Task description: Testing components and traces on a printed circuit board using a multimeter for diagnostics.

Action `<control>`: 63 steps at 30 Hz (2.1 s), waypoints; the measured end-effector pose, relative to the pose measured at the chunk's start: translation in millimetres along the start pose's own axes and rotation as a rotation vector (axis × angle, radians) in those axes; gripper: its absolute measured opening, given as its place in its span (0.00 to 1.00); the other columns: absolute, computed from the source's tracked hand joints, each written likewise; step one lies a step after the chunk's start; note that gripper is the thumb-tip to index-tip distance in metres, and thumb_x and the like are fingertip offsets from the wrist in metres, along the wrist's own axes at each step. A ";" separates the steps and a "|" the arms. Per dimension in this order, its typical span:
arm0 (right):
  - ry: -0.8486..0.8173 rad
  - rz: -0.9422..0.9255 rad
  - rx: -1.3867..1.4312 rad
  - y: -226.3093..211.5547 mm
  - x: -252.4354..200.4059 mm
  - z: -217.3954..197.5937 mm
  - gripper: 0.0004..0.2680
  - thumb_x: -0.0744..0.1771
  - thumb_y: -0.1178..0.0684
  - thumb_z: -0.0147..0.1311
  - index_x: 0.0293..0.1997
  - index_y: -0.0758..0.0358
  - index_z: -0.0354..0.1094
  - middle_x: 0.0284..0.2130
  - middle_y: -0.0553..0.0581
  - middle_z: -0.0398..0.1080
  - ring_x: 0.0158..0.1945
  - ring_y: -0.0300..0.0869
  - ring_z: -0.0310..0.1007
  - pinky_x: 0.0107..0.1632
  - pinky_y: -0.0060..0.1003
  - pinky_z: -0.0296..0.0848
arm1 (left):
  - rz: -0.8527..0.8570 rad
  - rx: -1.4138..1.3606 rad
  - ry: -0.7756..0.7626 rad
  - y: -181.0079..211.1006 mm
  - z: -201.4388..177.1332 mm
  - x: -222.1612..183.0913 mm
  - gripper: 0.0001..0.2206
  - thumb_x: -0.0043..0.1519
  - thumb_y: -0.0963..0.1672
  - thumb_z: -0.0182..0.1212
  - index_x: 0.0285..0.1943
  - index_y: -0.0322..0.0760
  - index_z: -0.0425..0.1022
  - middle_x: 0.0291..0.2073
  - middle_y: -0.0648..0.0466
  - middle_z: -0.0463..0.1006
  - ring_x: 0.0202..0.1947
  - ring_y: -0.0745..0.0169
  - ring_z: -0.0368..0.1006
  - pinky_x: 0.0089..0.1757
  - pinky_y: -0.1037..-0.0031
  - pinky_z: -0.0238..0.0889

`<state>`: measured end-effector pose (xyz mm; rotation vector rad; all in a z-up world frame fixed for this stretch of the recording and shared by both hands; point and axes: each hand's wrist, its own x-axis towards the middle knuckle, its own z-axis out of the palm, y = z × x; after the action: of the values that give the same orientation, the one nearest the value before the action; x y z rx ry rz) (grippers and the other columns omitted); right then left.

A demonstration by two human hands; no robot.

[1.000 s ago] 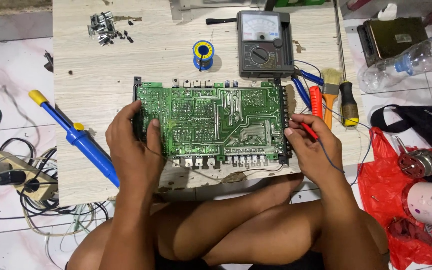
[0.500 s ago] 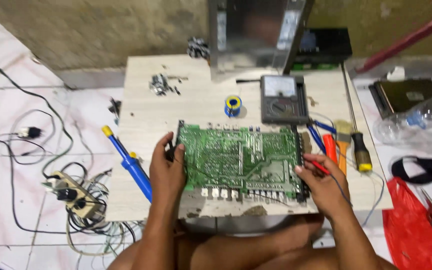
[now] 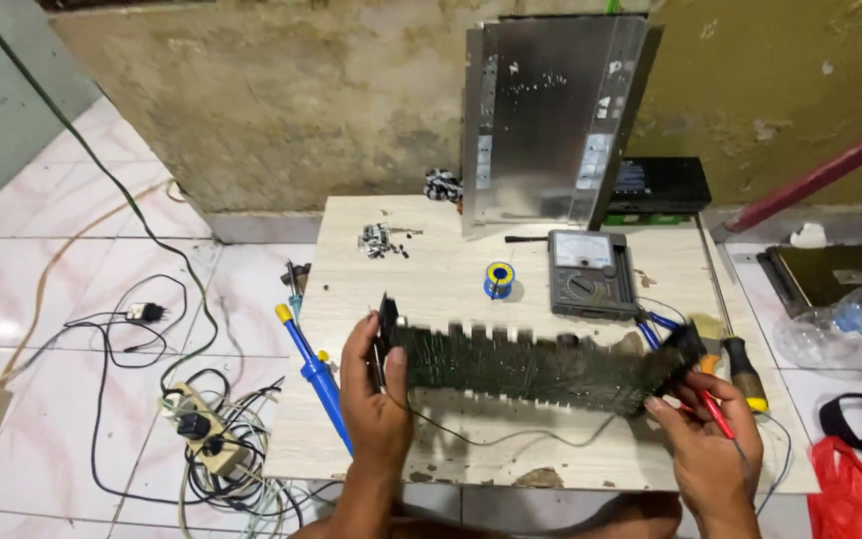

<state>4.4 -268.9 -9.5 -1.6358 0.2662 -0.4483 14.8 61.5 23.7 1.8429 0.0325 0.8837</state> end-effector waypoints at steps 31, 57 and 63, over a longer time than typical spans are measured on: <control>0.060 -0.148 0.013 20.0 -1.0 14.3 0.15 0.65 0.71 0.61 0.57 0.70 0.64 0.42 0.67 0.73 0.44 0.45 0.75 0.52 0.43 0.78 | 0.045 -0.080 -0.120 -36.8 -24.5 8.3 0.30 0.51 0.48 0.77 0.62 0.34 0.74 0.54 0.44 0.78 0.58 0.43 0.75 0.57 0.57 0.67; -0.625 -0.064 -1.004 -45.0 -21.8 98.0 0.15 0.71 0.45 0.43 0.59 0.59 0.71 0.45 0.71 0.77 0.54 0.66 0.76 0.58 0.61 0.71 | 0.028 -0.270 -0.062 -44.8 9.4 19.3 0.28 0.58 0.50 0.73 0.64 0.35 0.70 0.54 0.46 0.72 0.56 0.49 0.73 0.58 0.59 0.65; -0.582 -0.272 -0.987 -31.4 -12.1 115.9 0.12 0.69 0.50 0.49 0.52 0.63 0.75 0.39 0.74 0.77 0.51 0.67 0.75 0.55 0.59 0.73 | -0.019 -0.555 -0.079 -43.9 21.1 20.8 0.26 0.61 0.51 0.69 0.61 0.35 0.64 0.47 0.48 0.75 0.59 0.50 0.71 0.62 0.56 0.59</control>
<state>41.6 -156.2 12.2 -2.6989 -0.2285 0.0118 58.2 73.2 -4.4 1.3514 -0.2240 0.7152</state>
